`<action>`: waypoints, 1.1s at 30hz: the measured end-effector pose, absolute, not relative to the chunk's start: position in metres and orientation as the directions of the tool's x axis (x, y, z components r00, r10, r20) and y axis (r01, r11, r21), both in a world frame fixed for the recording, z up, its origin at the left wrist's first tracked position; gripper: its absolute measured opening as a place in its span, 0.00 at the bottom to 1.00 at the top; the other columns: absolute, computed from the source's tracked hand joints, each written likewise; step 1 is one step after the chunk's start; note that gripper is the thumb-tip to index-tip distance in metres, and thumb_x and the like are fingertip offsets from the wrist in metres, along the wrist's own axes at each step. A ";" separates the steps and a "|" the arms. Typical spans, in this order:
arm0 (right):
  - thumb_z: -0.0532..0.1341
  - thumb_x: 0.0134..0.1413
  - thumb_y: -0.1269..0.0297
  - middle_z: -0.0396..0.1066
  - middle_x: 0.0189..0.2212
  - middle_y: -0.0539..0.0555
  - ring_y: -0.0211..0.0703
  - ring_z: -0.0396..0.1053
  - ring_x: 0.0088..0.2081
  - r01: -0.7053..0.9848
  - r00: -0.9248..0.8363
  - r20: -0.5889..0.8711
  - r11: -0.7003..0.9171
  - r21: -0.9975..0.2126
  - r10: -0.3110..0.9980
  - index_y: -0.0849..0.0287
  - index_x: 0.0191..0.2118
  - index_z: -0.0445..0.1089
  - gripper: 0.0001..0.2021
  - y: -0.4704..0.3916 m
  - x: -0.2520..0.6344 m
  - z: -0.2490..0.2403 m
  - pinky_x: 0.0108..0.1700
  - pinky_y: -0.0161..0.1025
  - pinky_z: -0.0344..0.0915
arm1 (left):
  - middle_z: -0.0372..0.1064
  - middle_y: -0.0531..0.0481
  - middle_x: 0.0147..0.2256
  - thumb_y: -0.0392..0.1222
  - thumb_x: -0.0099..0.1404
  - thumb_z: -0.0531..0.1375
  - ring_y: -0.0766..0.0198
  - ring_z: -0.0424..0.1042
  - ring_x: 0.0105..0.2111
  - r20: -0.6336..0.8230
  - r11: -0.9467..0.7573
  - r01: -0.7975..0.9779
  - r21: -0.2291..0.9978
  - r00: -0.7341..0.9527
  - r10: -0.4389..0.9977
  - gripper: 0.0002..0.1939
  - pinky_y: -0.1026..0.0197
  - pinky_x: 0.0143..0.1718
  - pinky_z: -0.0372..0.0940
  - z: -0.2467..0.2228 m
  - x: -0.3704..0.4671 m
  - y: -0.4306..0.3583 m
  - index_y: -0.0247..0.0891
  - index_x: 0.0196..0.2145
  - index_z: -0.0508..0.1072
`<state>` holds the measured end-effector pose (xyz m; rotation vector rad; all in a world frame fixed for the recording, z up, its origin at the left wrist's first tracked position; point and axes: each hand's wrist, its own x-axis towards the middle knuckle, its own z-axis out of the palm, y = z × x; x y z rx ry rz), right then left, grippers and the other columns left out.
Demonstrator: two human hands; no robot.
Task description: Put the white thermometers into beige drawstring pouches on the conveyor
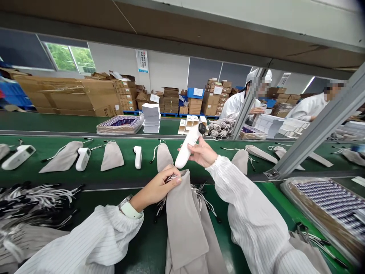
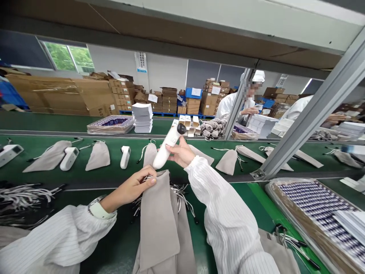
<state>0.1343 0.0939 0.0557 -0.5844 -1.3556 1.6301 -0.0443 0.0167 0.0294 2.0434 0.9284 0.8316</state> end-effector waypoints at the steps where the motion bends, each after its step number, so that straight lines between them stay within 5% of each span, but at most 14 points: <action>1: 0.62 0.41 0.69 0.65 0.34 0.48 0.45 0.69 0.38 -0.333 -0.503 0.178 0.001 -0.943 0.846 0.44 0.51 0.38 0.36 0.090 0.134 0.055 0.39 0.48 0.65 | 0.53 0.55 0.29 0.45 0.62 0.48 0.68 0.56 0.29 0.252 -0.472 0.338 0.814 0.526 0.812 0.09 0.66 0.32 0.53 0.030 -0.044 0.017 0.38 0.29 0.62; 6: 0.62 0.43 0.67 0.67 0.31 0.48 0.44 0.71 0.32 -0.264 -0.596 0.089 -0.090 -0.960 0.798 0.46 0.52 0.40 0.34 0.090 0.129 0.048 0.37 0.48 0.66 | 0.53 0.54 0.30 0.43 0.62 0.49 0.67 0.57 0.32 0.299 -0.478 0.320 0.818 0.473 0.829 0.08 0.66 0.36 0.54 0.037 -0.046 0.020 0.38 0.28 0.61; 13: 0.59 0.47 0.65 0.68 0.31 0.48 0.44 0.71 0.33 -0.453 -0.426 0.177 -0.039 -0.891 0.887 0.47 0.48 0.44 0.25 0.094 0.134 0.055 0.38 0.49 0.67 | 0.52 0.56 0.26 0.44 0.63 0.48 0.70 0.54 0.26 0.237 -0.412 0.284 0.866 0.491 0.838 0.09 0.68 0.28 0.52 0.034 -0.043 0.016 0.38 0.28 0.60; 19: 0.60 0.45 0.64 0.67 0.32 0.48 0.42 0.70 0.34 -0.430 -0.535 0.202 -0.058 -0.901 0.820 0.47 0.46 0.47 0.24 0.086 0.125 0.049 0.36 0.45 0.67 | 0.53 0.55 0.28 0.44 0.62 0.49 0.69 0.55 0.28 0.318 -0.463 0.265 0.846 0.445 0.837 0.09 0.67 0.31 0.52 0.032 -0.041 0.016 0.38 0.27 0.60; 24: 0.61 0.42 0.56 0.61 0.23 0.44 0.30 0.62 0.24 -0.123 -0.654 0.088 0.009 -0.992 0.752 0.58 0.31 0.61 0.13 0.077 0.112 0.039 0.23 0.28 0.62 | 0.51 0.54 0.31 0.43 0.62 0.49 0.68 0.56 0.31 0.439 -0.499 0.345 0.795 0.241 0.866 0.08 0.66 0.33 0.53 0.034 -0.047 0.022 0.39 0.28 0.62; 33: 0.44 0.42 0.36 0.55 0.11 0.47 0.27 0.48 0.12 0.289 -0.691 -0.143 0.090 -0.953 0.708 0.64 0.18 0.65 0.32 0.077 0.108 0.029 0.11 0.28 0.45 | 0.52 0.53 0.32 0.45 0.61 0.50 0.67 0.57 0.32 0.437 -0.503 0.436 0.746 0.248 0.864 0.09 0.66 0.31 0.55 0.038 -0.052 0.024 0.39 0.27 0.62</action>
